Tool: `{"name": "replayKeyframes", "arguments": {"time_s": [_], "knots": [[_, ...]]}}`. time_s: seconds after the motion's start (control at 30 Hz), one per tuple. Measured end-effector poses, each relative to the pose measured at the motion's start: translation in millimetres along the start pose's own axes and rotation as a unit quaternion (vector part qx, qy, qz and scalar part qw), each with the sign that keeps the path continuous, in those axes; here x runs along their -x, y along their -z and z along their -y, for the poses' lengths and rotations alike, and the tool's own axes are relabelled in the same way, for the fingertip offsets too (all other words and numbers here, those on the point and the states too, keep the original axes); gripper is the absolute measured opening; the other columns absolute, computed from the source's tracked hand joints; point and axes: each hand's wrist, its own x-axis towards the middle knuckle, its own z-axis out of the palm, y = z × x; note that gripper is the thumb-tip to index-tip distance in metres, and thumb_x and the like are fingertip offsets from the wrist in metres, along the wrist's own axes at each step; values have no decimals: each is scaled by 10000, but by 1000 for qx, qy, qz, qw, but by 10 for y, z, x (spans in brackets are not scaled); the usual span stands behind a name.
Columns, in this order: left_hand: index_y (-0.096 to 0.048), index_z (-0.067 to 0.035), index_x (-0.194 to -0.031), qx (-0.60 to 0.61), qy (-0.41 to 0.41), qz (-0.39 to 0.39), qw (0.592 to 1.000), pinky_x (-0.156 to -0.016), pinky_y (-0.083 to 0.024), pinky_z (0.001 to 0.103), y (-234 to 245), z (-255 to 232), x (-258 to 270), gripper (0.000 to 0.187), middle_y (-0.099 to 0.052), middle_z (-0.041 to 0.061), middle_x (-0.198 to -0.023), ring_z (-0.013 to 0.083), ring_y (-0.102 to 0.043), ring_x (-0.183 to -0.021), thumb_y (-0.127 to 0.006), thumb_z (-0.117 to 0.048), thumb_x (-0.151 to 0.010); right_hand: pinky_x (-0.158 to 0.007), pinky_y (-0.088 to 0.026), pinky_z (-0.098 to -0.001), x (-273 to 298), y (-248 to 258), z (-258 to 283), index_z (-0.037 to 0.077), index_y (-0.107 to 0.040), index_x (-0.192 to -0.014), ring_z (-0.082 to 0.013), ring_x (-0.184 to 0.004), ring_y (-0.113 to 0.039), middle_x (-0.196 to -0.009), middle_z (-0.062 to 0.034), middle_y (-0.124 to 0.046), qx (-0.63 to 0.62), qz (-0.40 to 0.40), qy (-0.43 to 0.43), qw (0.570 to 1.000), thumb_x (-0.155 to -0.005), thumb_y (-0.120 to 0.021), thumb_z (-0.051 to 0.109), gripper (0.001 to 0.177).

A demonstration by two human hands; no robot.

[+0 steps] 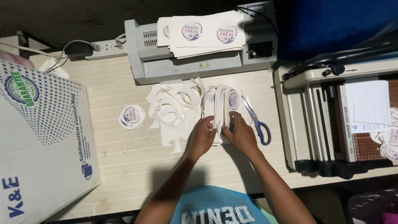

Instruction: The person uses scissors to cut out circular stickers from a sheet of paper. They repeatedly pick up a sticker, cut around its edge, and place the finished sticker on the table. The person also stacks the remaining paper sheets on a nearby machine.

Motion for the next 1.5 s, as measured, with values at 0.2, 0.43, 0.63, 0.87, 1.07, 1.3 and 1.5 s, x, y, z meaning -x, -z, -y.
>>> {"name": "replayKeyframes", "arguments": {"time_s": [0.2, 0.43, 0.63, 0.87, 1.07, 1.3, 1.5], "knots": [[-586, -90, -1336, 12, 15, 23, 1000, -706, -547, 312, 48, -91, 51, 474, -642, 56, -886, 165, -649, -738, -705, -14, -884, -779, -590, -413, 45, 33, -33, 64, -466, -1436, -325, -926, -755, -1094, -206, -731, -48, 11, 25, 998, -887, -716, 338, 662], [-572, -92, -1361, 47, 19, 32, 998, -730, -539, 260, -32, 41, 17, 448, -673, 13, -871, 87, -690, -784, -656, -23, -926, -802, -579, -429, 84, 132, 191, 48, -420, -1445, -352, -964, -728, -1164, -241, -683, 34, 30, 18, 999, -750, -855, 418, 899], [-605, -87, -1366, 126, 85, 66, 986, -698, -510, 223, -73, 124, -14, 449, -627, -9, -870, 64, -614, -751, -596, 30, -933, -792, -591, -420, 70, 35, 55, 60, -410, -1447, -341, -970, -729, -1214, -230, -664, 19, 23, 14, 999, -659, -909, 379, 986], [-588, -67, -1362, 174, 62, 71, 980, -624, -475, 229, -145, 217, -29, 436, -583, -10, -869, 64, -561, -711, -624, 23, -937, -722, -581, -437, 140, -203, 54, 22, -343, -1506, -371, -886, -721, -1194, -269, -661, 32, -48, 53, 997, -716, -787, 200, 924], [-547, -49, -1381, 160, 43, 58, 984, -649, -503, 240, -175, 276, -24, 463, -600, 15, -901, 82, -595, -731, -620, 21, -929, -690, -569, -461, 195, -49, 129, 86, -318, -1563, -404, -813, -706, -1457, -210, -494, 2, -34, 8, 999, -830, -613, 12, 793], [-532, -2, -1372, 166, 19, 48, 985, -707, -530, 253, -181, 245, -18, 412, -643, 49, -955, 95, -623, -792, -586, 5, -963, -919, -574, -439, 249, -72, -488, 144, -606, -1326, -364, -1149, -673, -1421, -177, -518, -70, -50, 176, 981, -897, -558, -47, 471], [-574, -35, -1370, 172, 80, 79, 979, -693, -546, 275, -130, 23, 31, 385, -666, 55, -986, 108, -636, -788, -466, -26, -1000, -905, -538, -464, 250, 153, -144, 72, -456, -1419, -411, -1148, -594, -1407, -224, -432, -36, 40, 102, 993, -625, -916, 381, 968]]}}
